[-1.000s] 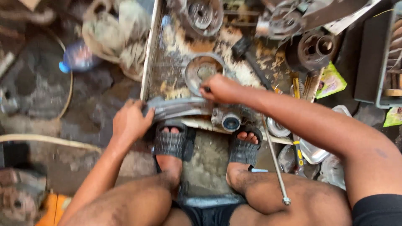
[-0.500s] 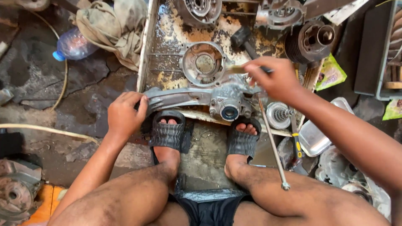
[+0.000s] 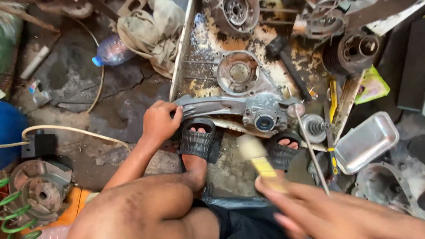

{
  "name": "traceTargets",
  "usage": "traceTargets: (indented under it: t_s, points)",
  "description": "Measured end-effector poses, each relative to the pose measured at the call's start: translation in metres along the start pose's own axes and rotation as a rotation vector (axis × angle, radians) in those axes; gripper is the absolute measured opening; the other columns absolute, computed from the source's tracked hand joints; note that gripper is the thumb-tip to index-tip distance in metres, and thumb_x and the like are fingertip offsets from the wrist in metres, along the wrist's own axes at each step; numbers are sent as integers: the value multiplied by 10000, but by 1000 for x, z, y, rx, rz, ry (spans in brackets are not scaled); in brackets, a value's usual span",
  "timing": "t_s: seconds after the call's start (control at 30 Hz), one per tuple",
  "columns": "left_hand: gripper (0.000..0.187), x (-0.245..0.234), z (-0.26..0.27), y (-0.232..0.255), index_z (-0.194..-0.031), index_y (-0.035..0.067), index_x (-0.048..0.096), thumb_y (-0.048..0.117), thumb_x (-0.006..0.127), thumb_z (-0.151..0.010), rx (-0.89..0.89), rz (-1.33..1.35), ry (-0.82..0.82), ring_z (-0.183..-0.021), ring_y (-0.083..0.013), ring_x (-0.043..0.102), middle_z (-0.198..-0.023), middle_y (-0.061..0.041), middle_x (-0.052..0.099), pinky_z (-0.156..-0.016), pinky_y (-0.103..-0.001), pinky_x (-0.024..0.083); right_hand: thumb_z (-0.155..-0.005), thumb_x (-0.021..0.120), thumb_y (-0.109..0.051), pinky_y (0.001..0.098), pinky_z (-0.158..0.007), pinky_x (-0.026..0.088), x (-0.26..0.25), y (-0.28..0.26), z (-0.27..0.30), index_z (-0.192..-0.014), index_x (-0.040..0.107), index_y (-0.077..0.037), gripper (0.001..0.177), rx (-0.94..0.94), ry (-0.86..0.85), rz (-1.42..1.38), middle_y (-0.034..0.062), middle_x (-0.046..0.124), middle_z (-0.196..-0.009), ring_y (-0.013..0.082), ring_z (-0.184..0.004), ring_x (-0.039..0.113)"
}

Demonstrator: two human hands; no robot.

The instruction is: The person scrubs a disassembled engine casing with a brush and solvent, then uses a screwdriver to remove a small component from a cylindrical opening. The person continues to scrub the casing and uses a hammer to tap a part into place.

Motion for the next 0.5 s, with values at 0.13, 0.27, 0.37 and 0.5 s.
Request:
traceTargets:
  t_s: [0.13, 0.27, 0.37, 0.5]
  points:
    - [156, 5, 5, -12, -830, 159, 783, 261, 721, -930, 4, 49, 15, -805, -259, 739, -746, -30, 710, -703, -347, 586, -1015, 610, -320, 314, -783, 593, 150, -115, -43, -1359, 668, -281, 351, 92, 0, 49, -23, 648, -1114, 146, -954, 700]
    - [152, 6, 8, -17, -792, 171, 764, 257, 746, -917, 45, -6, 65, -866, -215, 738, -736, -8, 725, -738, -326, 586, -977, 645, -315, 303, -839, 595, 213, -113, -45, -1341, 681, -299, 366, 221, 109, 113, -45, 637, -1092, 148, -995, 689]
    - [141, -1, 9, -9, -784, 161, 753, 220, 749, -913, 68, 27, 65, -876, -221, 735, -749, -20, 731, -758, -332, 585, -998, 683, -199, 376, -900, 557, 211, -66, -28, -1273, 731, -178, 279, 389, 288, 139, 32, 659, -1015, 245, -991, 672]
    - [169, -10, 9, -3, -766, 129, 736, 156, 733, -934, 71, 107, 73, -879, -233, 732, -751, -49, 740, -763, -345, 583, -1100, 624, -141, 497, -788, 568, 207, -6, -28, -1303, 714, -105, 225, 728, 460, 24, 89, 683, -959, 353, -818, 701]
Point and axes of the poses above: each hand's wrist, its own z-axis away from the middle knuckle, its own x-axis out of the palm, y = z × x, the point moved 3 cm from there along -z, towards the middle knuckle
